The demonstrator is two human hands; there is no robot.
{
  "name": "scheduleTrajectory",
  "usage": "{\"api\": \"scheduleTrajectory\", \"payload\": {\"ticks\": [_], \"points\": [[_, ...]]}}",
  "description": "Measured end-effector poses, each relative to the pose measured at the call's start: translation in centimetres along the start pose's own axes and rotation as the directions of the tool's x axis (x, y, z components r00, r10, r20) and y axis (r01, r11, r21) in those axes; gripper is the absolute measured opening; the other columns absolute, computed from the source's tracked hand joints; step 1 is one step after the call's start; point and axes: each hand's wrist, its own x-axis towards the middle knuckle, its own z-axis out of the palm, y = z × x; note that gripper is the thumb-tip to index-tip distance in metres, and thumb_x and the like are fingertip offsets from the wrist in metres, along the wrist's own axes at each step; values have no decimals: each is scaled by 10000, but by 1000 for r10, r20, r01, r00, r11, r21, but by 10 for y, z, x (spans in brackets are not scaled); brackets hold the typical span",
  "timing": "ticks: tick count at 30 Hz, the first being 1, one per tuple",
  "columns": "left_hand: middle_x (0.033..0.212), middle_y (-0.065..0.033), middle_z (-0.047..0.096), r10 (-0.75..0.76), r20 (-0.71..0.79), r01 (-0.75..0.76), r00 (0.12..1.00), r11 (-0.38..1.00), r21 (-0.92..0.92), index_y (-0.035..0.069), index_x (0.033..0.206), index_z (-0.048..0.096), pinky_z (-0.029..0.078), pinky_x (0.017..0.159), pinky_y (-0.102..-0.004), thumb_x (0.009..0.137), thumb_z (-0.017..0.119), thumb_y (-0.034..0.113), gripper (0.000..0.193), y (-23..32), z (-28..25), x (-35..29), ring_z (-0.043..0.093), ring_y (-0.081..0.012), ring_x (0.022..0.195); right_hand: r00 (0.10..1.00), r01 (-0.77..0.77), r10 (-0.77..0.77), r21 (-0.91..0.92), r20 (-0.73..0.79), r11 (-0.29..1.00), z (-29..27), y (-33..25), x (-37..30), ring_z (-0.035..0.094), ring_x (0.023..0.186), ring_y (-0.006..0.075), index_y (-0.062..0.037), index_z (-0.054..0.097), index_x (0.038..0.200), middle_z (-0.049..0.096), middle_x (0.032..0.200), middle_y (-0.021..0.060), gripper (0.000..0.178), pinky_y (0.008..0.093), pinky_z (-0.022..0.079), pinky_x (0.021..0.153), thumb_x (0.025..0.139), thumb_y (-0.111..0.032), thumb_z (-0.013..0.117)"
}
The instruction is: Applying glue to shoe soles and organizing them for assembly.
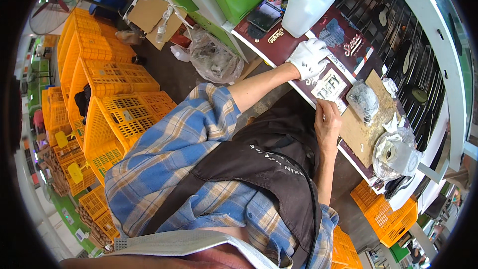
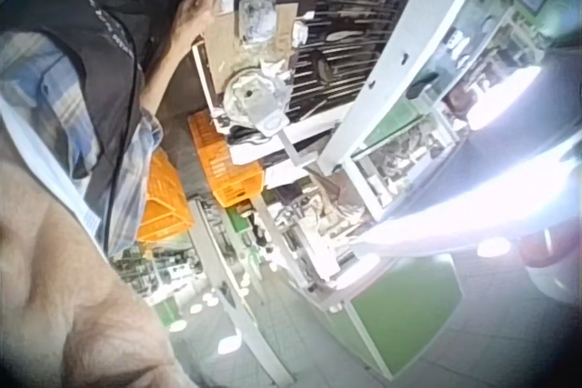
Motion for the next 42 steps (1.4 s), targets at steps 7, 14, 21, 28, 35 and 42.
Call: {"api": "scheduleTrajectory", "payload": {"ticks": [7, 14, 21, 28, 35, 42], "points": [[987, -103, 594, -10, -26, 9, 1000, 1000, -20, 79, 945, 667, 493, 805, -423, 787, 645, 246, 231, 0, -1, 0, 559, -309, 951, 998, 25, -23, -30, 56, 999, 14, 4, 5, 639, 798, 333, -7, 660, 919, 651, 873, 158, 78, 379, 503, 724, 844, -19, 645], [976, -96, 597, -39, -4, 39, 999, 999, -21, 86, 936, 667, 495, 801, -409, 785, 645, 240, 217, 1, -3, 2, 561, -297, 931, 995, -33, 32, 6, 96, 999, 22, 5, 14, 638, 817, 342, -8, 663, 931, 652, 894, 160, 94, 388, 503, 732, 842, -16, 637], [961, -96, 598, -41, -16, 40, 999, 999, -25, 80, 924, 667, 494, 797, -411, 781, 648, 235, 211, 2, -3, 3, 561, -296, 920, 999, -26, 27, -27, 45, 999, 26, 13, 18, 635, 865, 345, -2, 663, 957, 645, 964, 171, 121, 394, 500, 777, 840, -14, 632], [971, -95, 594, -48, -24, 47, 999, 998, -42, 90, 938, 670, 498, 791, -413, 777, 653, 234, 217, 2, -3, 3, 561, -302, 929, 999, -6, 7, -15, 47, 1000, 28, 16, 22, 634, 853, 340, 16, 662, 946, 646, 952, 173, 112, 385, 499, 769, 842, -10, 630], [982, -95, 592, -59, -7, 59, 998, 997, -41, 91, 940, 670, 500, 789, -414, 778, 655, 237, 219, 1, -2, 3, 562, -304, 927, 999, -19, 19, -2, 46, 1000, 28, 15, 26, 636, 844, 336, 25, 661, 935, 648, 944, 174, 101, 380, 501, 761, 846, -9, 630], [971, -93, 595, -63, -16, 62, 998, 997, -50, 87, 932, 667, 498, 792, -413, 779, 656, 240, 217, 1, -2, 4, 562, -300, 926, 998, -40, 40, 18, 50, 999, 29, 16, 27, 638, 847, 330, 26, 661, 939, 646, 954, 176, 99, 370, 503, 763, 852, -11, 633]]}}
